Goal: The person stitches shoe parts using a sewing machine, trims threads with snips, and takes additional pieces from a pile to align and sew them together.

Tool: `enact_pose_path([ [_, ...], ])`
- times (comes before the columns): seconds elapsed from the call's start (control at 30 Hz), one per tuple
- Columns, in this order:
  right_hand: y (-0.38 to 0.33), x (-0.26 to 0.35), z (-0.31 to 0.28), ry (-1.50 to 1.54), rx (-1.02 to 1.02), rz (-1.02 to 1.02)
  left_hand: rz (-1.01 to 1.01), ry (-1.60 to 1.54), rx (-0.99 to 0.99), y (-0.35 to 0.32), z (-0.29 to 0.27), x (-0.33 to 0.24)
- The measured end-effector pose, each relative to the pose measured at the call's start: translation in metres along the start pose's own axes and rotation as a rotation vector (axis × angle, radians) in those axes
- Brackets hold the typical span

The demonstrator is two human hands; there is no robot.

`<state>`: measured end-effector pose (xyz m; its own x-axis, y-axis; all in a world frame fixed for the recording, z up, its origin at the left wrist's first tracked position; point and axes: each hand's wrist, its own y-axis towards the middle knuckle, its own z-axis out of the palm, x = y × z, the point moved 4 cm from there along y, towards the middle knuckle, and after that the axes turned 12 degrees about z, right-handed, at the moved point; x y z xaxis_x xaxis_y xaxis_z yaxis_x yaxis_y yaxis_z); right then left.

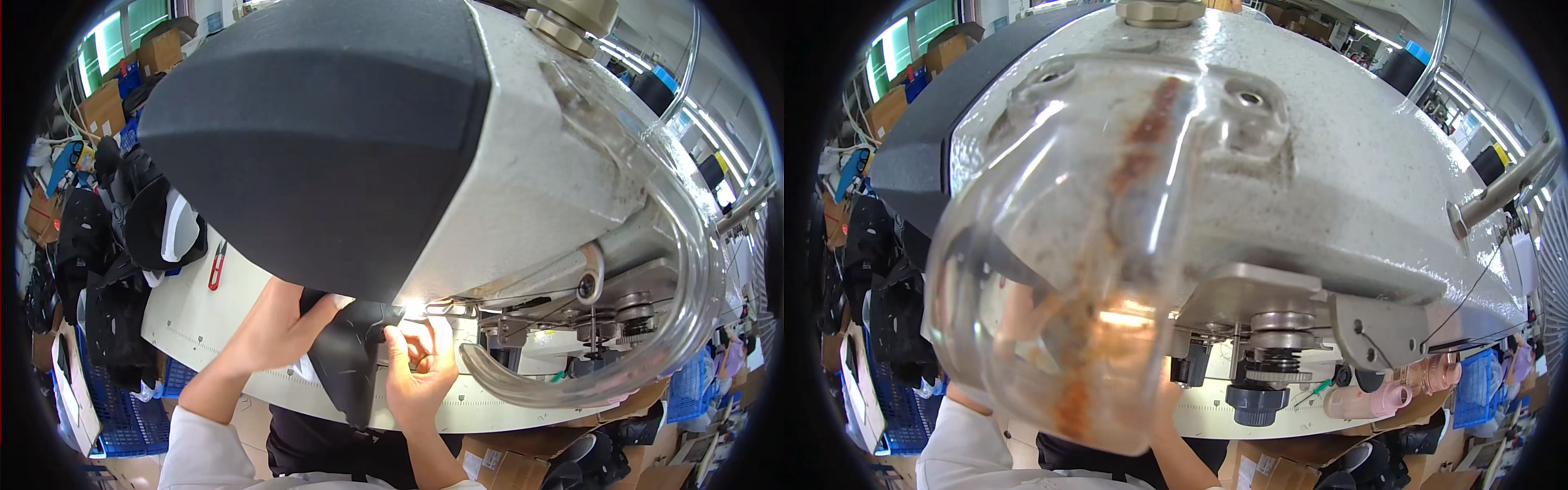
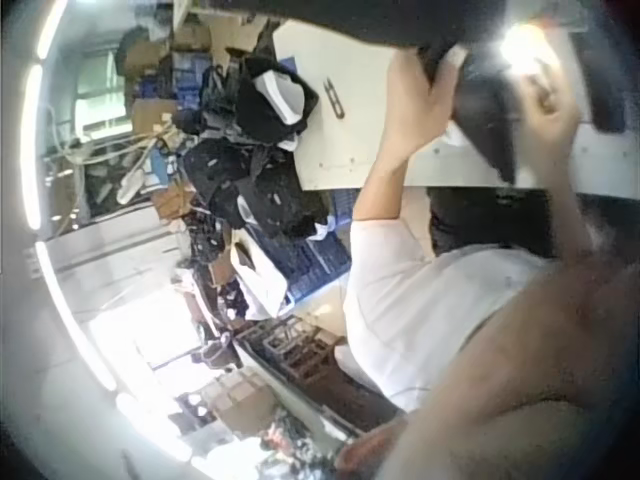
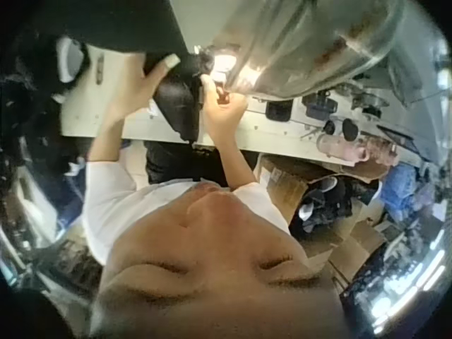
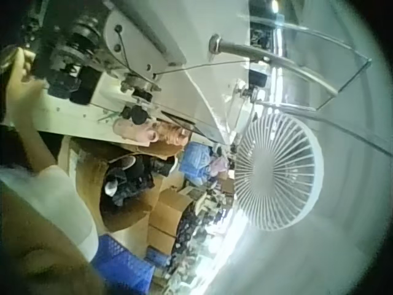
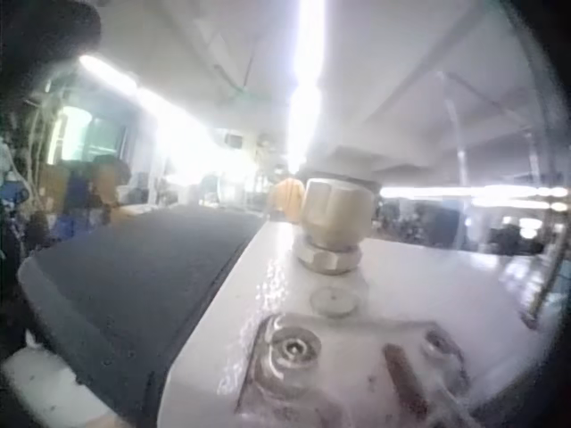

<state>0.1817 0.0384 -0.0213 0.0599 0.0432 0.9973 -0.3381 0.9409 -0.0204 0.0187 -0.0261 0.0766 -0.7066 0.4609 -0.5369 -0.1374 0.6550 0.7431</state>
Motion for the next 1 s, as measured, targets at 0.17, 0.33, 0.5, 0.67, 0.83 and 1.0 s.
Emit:
enact_pose_path([
  [0.17, 0.002, 0.008, 0.005, 0.025, -0.015, -0.085, -0.154, 0.043, 0.041, -0.008, 0.001, 0.003],
  [0.33, -0.004, 0.010, 0.004, 0.044, 0.042, -0.052, -0.192, -0.040, 0.055, -0.011, -0.001, 0.009],
  [0.5, -0.004, 0.003, -0.011, 0.046, -0.004, 0.136, -0.259, 0.033, -0.050, -0.028, 0.012, -0.005],
  [0.67, 0.002, 0.006, -0.019, -0.027, -0.016, 0.009, -0.252, 0.153, -0.063, -0.040, 0.021, -0.013],
  [0.83, 0.008, 0.010, -0.021, -0.073, -0.002, -0.054, -0.327, -0.170, -0.019, -0.026, 0.001, -0.023],
  [1.0, 0.007, -0.030, -0.038, 0.188, 0.058, 0.048, 0.069, 0.564, -0.108, -0.011, -0.027, -0.062],
])
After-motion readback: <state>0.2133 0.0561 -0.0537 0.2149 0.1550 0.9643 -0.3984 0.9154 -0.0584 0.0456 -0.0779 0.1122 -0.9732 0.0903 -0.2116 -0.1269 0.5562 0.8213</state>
